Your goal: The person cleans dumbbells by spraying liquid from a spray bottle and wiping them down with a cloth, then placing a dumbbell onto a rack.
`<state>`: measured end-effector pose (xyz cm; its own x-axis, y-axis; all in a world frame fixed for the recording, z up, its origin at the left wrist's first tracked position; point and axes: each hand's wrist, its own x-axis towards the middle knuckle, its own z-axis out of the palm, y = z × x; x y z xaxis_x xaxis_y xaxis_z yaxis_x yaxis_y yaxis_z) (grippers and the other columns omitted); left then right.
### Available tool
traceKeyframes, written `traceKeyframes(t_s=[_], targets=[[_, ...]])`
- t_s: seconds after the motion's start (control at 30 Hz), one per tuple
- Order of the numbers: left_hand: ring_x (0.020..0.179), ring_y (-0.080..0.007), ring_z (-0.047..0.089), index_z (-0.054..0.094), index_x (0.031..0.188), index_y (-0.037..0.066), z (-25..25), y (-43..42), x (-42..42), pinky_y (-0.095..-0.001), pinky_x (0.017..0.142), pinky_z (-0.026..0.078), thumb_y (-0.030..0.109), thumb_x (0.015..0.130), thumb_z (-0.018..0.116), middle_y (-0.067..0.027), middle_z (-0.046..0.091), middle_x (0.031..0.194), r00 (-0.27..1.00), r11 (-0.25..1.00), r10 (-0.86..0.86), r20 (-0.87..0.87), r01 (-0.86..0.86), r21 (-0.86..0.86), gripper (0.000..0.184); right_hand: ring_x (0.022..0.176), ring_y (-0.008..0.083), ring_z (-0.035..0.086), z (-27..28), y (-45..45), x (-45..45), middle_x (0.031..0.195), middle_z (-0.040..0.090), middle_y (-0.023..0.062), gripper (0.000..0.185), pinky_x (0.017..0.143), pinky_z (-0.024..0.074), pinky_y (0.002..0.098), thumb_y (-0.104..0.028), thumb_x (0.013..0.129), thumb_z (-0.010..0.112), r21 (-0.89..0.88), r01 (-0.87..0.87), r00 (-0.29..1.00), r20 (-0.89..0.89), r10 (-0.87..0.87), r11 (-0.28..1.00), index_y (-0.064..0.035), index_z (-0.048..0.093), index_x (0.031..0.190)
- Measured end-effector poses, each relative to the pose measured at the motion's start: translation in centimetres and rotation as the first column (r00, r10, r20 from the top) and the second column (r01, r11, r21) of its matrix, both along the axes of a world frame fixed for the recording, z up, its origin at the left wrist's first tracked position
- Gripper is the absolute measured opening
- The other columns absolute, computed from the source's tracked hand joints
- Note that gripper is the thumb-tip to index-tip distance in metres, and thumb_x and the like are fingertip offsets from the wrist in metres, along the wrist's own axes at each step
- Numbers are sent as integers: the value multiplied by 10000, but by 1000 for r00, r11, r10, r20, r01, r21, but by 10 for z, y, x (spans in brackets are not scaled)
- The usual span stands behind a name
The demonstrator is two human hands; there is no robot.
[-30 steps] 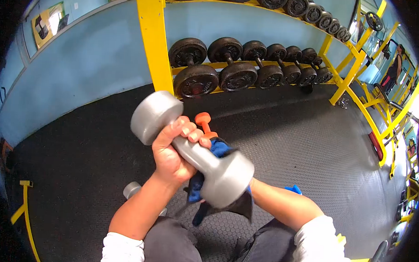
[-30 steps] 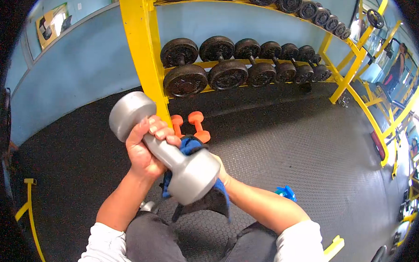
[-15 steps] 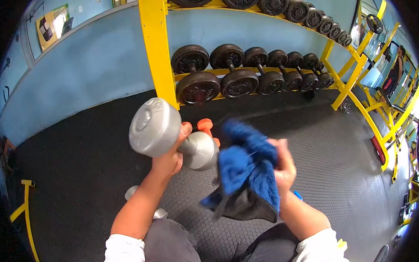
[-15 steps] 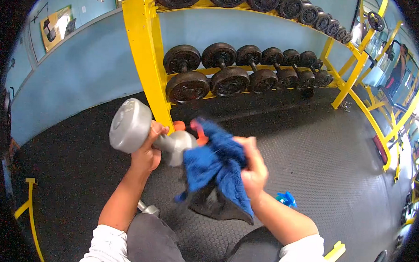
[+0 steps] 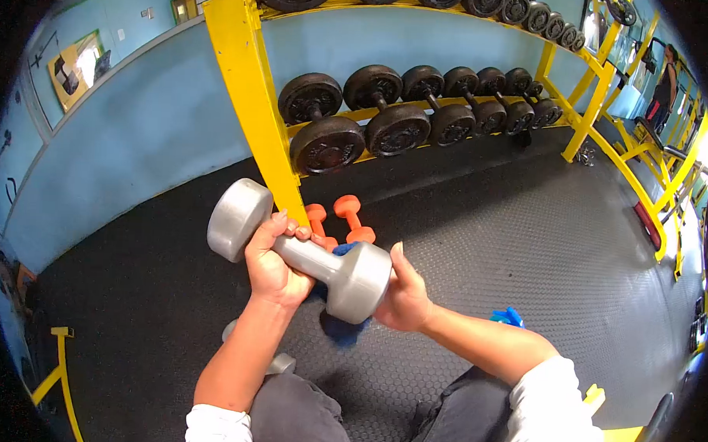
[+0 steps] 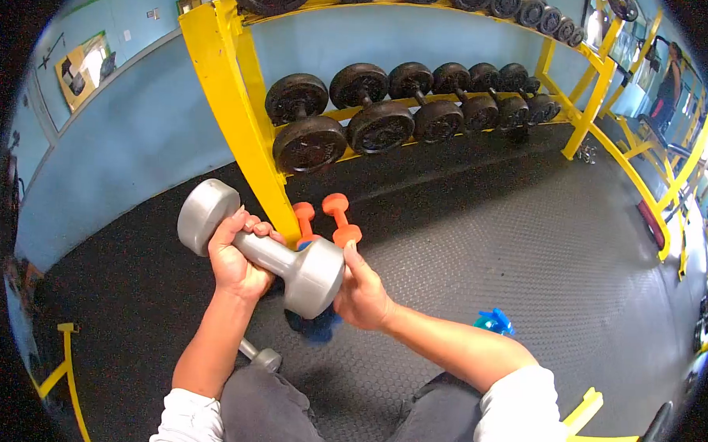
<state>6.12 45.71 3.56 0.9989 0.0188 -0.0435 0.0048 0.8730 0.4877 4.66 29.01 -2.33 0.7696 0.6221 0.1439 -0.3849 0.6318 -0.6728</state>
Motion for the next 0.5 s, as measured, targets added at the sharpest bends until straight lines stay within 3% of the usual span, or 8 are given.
traceKeyframes(t_s=[0.07,0.17,0.2,0.23,0.3,0.37,0.43,0.5], targets=[[665,-135,527,501,789,119,-7,4,5,-367,686,482,145,806,619,18,486,662,998,997,61,25,-62,41,122,1284,250,373,11,8,-6,1394,397,126,732,1088,240,388,-583,916,310,-5,137,958,-253,-134,991,-27,317,1391],[673,-127,521,483,776,113,-14,10,15,-344,689,474,97,791,602,-8,495,703,984,982,177,29,-178,59,121,1333,244,296,9,11,-19,1455,303,133,809,1100,202,406,-574,884,348,-106,286,949,-105,-297,952,-3,193,1436],[672,-126,528,482,791,114,-15,11,16,-327,687,471,64,788,612,-11,500,706,975,974,215,62,-219,55,140,1360,242,232,21,8,-30,1493,212,137,893,1112,156,399,-587,848,360,-244,303,921,-174,-348,921,2,76,1457],[672,-126,528,482,791,114,-17,12,17,-327,687,471,64,788,612,-11,500,706,973,972,225,58,-228,53,140,1385,205,183,31,1,-39,1519,155,114,708,1122,112,345,-384,936,370,-16,257,947,-196,-255,966,17,105,1455],[668,-129,535,488,807,111,-23,10,19,-310,678,471,27,783,624,-19,508,718,942,932,321,100,-333,141,162,1395,192,155,17,2,-31,1511,174,123,702,1129,82,334,-386,941,371,-39,363,929,93,-358,931,11,108,1456],[667,-133,542,497,833,101,-32,7,18,-298,652,474,3,780,634,-24,510,729,949,939,300,99,-312,147,176,1330,233,291,-6,10,-5,1450,298,135,751,1098,204,368,-542,913,298,-240,443,896,130,-424,864,-17,187,1438],[664,-139,544,501,846,92,-32,-2,12,-299,621,476,7,782,637,-29,515,748,977,960,208,46,-213,179,173,1258,235,401,-4,9,7,1366,419,128,665,1068,282,394,-531,940,275,-263,411,911,92,-402,873,-40,297,1389],[651,-148,546,505,845,86,-38,-3,17,-296,591,475,17,779,649,-33,519,737,970,952,243,14,-241,189,173,1209,241,463,2,4,8,1308,478,126,671,1049,324,405,-562,932,282,-99,133,984,-104,-143,986,-56,326,1370]])
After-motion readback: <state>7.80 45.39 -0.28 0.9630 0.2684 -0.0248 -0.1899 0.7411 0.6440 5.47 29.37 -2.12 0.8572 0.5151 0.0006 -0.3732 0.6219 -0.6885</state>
